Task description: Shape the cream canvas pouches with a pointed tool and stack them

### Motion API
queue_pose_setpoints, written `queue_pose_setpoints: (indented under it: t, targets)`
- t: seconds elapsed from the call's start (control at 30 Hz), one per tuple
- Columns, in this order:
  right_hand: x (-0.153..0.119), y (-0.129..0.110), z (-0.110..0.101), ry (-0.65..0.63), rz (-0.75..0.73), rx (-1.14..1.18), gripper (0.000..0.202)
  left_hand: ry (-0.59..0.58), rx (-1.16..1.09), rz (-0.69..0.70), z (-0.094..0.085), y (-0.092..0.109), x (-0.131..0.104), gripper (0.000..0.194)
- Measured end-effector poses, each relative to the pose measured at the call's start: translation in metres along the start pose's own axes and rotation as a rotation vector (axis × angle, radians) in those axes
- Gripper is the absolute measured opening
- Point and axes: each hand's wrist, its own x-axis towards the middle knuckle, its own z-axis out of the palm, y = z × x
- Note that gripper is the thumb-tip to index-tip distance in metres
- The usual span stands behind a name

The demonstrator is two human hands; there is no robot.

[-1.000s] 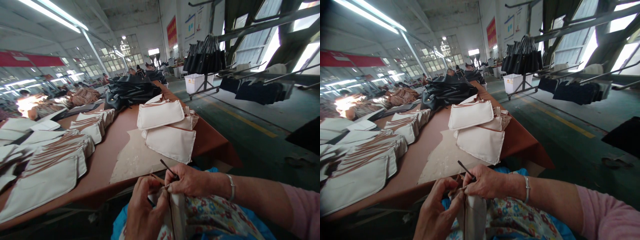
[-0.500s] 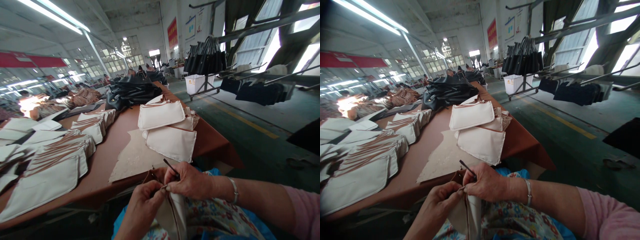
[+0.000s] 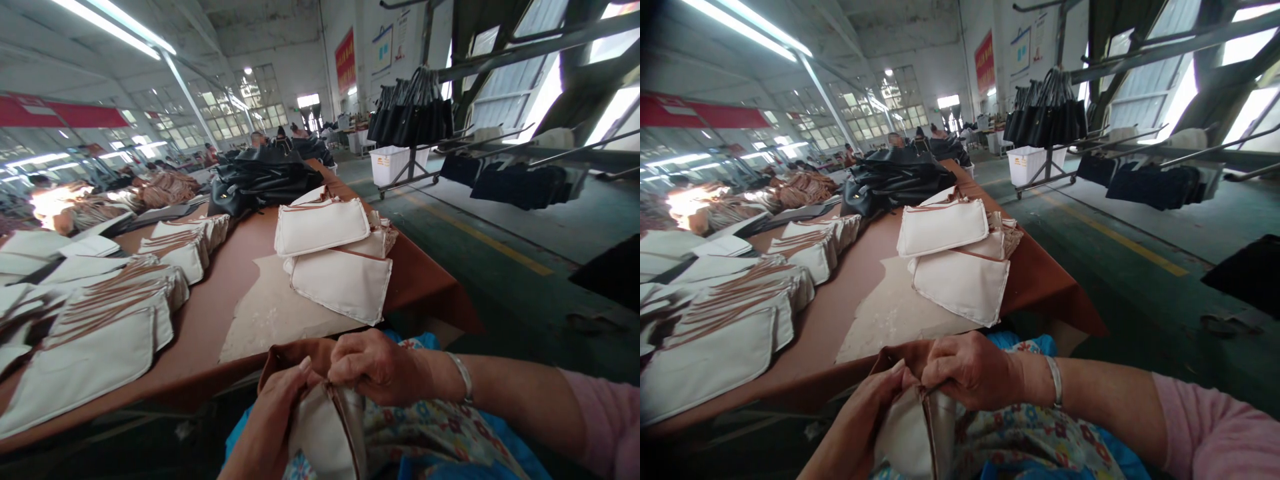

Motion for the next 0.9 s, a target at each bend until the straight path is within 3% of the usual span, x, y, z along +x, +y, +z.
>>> queue_pose_setpoints:
  t: [0.17, 0.3, 0.4, 0.53, 0.63, 0.8, 0.9]
  targets:
    - [-0.004, 0.002, -0.005, -0.111, -0.088, -0.212, 0.020, -0.199, -0.067, -0.104, -0.001, -0.003, 0.003, 0.036]
    - [-0.006, 0.001, -0.007, -0.192, -0.080, -0.299, 0.025, -0.226, 0.051, -0.037, -0.004, -0.003, 0.004, 0.039]
    - [-0.007, -0.001, -0.008, -0.126, -0.056, -0.132, 0.018, -0.252, 0.235, 0.058, -0.004, 0.004, 0.001, 0.039]
    - [-0.001, -0.005, -0.014, 0.032, 0.360, 0.257, 0.029, -0.240, 0.490, 0.230, -0.003, 0.016, -0.008, 0.038]
    - [0.009, -0.004, -0.023, -0.082, 0.578, 0.396, 0.037, -0.220, 0.602, 0.297, -0.003, 0.021, -0.012, 0.040]
    - [0.021, 0.000, -0.026, -0.288, 0.533, 0.460, 0.037, -0.194, 0.739, 0.360, -0.006, 0.021, -0.010, 0.039]
    - [0.020, 0.001, -0.017, -0.263, 0.409, 0.375, 0.028, -0.181, 0.769, 0.402, -0.008, 0.018, -0.007, 0.038]
